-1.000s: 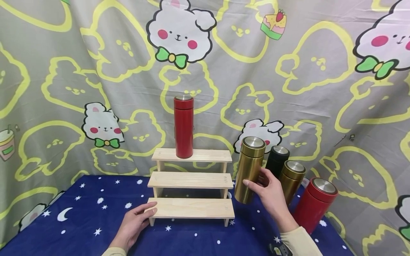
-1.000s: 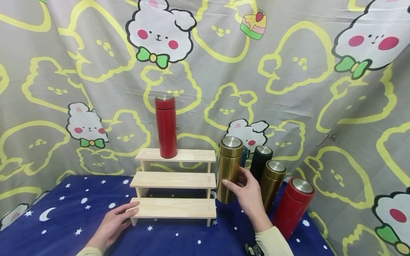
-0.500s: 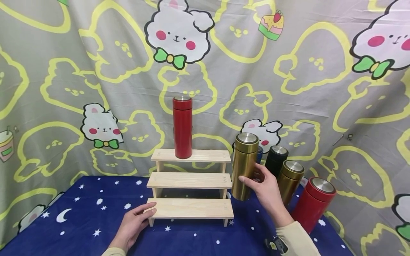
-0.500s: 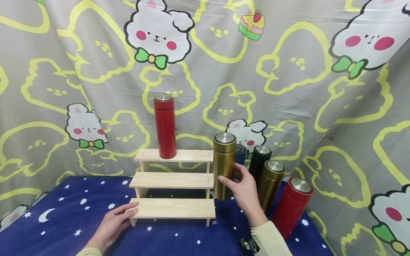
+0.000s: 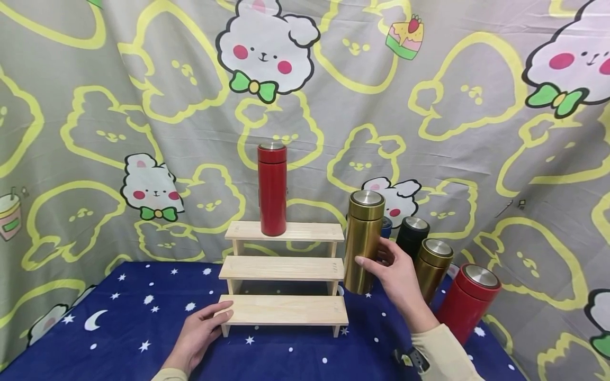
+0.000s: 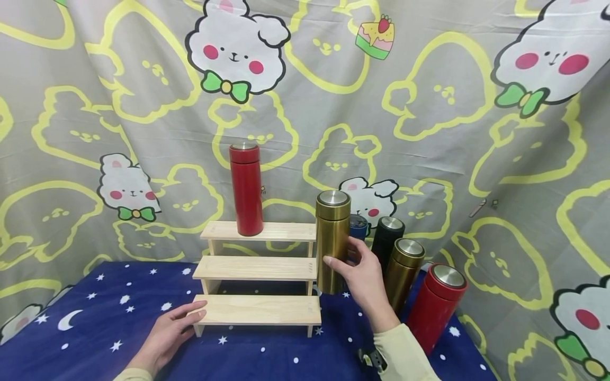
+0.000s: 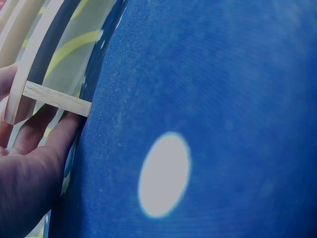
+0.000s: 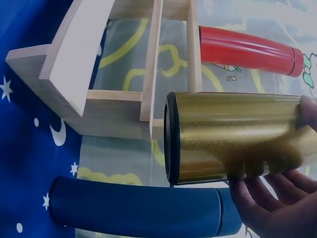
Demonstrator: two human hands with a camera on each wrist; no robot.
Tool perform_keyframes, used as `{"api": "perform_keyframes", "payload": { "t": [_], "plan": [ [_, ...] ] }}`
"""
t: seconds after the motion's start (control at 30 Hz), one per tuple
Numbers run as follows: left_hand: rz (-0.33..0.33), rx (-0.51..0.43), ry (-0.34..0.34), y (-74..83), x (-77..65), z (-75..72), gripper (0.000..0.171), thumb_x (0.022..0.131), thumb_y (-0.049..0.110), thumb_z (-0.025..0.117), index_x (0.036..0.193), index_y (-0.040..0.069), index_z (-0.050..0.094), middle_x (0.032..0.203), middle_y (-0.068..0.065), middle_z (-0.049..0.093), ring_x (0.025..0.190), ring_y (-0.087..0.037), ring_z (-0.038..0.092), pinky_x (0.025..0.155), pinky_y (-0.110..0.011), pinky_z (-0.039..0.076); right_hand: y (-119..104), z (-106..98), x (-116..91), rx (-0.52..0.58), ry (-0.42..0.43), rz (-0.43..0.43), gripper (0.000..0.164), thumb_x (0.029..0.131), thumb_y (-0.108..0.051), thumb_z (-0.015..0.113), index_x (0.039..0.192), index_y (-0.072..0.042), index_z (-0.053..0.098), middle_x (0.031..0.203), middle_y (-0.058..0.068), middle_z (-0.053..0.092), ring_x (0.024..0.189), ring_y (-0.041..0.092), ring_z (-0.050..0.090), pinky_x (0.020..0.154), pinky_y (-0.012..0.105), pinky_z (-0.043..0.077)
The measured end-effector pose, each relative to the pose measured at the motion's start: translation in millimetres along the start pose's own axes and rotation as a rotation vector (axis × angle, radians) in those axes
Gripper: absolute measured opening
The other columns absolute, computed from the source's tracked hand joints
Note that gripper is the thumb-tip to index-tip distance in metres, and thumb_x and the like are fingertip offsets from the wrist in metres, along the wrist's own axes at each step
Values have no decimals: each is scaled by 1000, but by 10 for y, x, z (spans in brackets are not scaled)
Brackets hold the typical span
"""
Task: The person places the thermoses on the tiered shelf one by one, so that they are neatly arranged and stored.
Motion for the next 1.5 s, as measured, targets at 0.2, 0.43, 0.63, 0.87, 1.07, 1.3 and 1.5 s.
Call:
{"api": "perform_keyframes", "payload": {
  "t": [0.2, 0.43, 0.63, 0.87, 1.07, 1.3, 1.5],
  "plan": [
    [-3, -1, 4, -7, 2, 0, 43, 85, 16, 78, 122, -4, 67, 143, -29, 42, 114, -26, 55, 98, -51, 44, -59, -2, 48, 6, 6, -4, 70, 84, -29, 80, 141, -4, 47, 131, 17, 55, 118, 31, 51, 96, 50, 46],
    [2, -9, 0, -10, 8, 1, 43, 86, 16, 78, 122, -4, 67, 143, -29, 43, 112, -24, 56, 98, -50, 45, -118, 6, 111, 13, 8, -11, 72, 83, -28, 81, 141, -3, 46, 132, 17, 54, 121, 30, 49, 99, 49, 44],
    [3, -8, 1, -9, 2, -4, 43, 85, 17, 79, 121, -3, 68, 142, -28, 44, 111, -23, 56, 97, -48, 47, -157, 38, 142, 15, -8, -14, 72, 84, -29, 81, 142, -4, 46, 134, 17, 53, 122, 30, 49, 99, 50, 44],
    [6, -4, 6, -5, -6, -2, 43, 85, 17, 79, 121, -3, 68, 142, -28, 45, 112, -24, 56, 97, -49, 47, -189, 80, 190, 4, -4, -25, 73, 83, -29, 82, 141, -4, 46, 133, 17, 54, 121, 30, 50, 101, 50, 43],
    [2, 5, -2, -14, 5, 1, 46, 83, 21, 81, 120, -3, 68, 142, -29, 44, 114, -27, 55, 97, -50, 46, -221, 103, 222, 8, 2, -45, 71, 83, -28, 82, 140, -4, 48, 131, 16, 56, 120, 30, 51, 100, 49, 43],
    [4, 6, -1, -9, 2, 0, 46, 83, 21, 81, 120, -3, 68, 142, -29, 44, 115, -27, 55, 97, -50, 46, -252, 119, 281, 12, 10, -56, 69, 82, -28, 82, 138, -3, 50, 130, 17, 57, 119, 29, 52, 100, 48, 43],
    [4, 7, -4, 1, 0, -1, 46, 83, 22, 81, 120, -2, 69, 142, -29, 44, 114, -26, 56, 97, -49, 46, -289, 148, 328, 19, 21, -70, 67, 83, -30, 82, 138, -5, 51, 129, 14, 57, 118, 28, 52, 100, 47, 43]
  ]
}}
Point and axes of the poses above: each hand's wrist, its own x-axis towards the middle knuckle, its own z-axis out of the palm, y = z × x, the point moved 5 cm from there along x, towards the middle knuckle
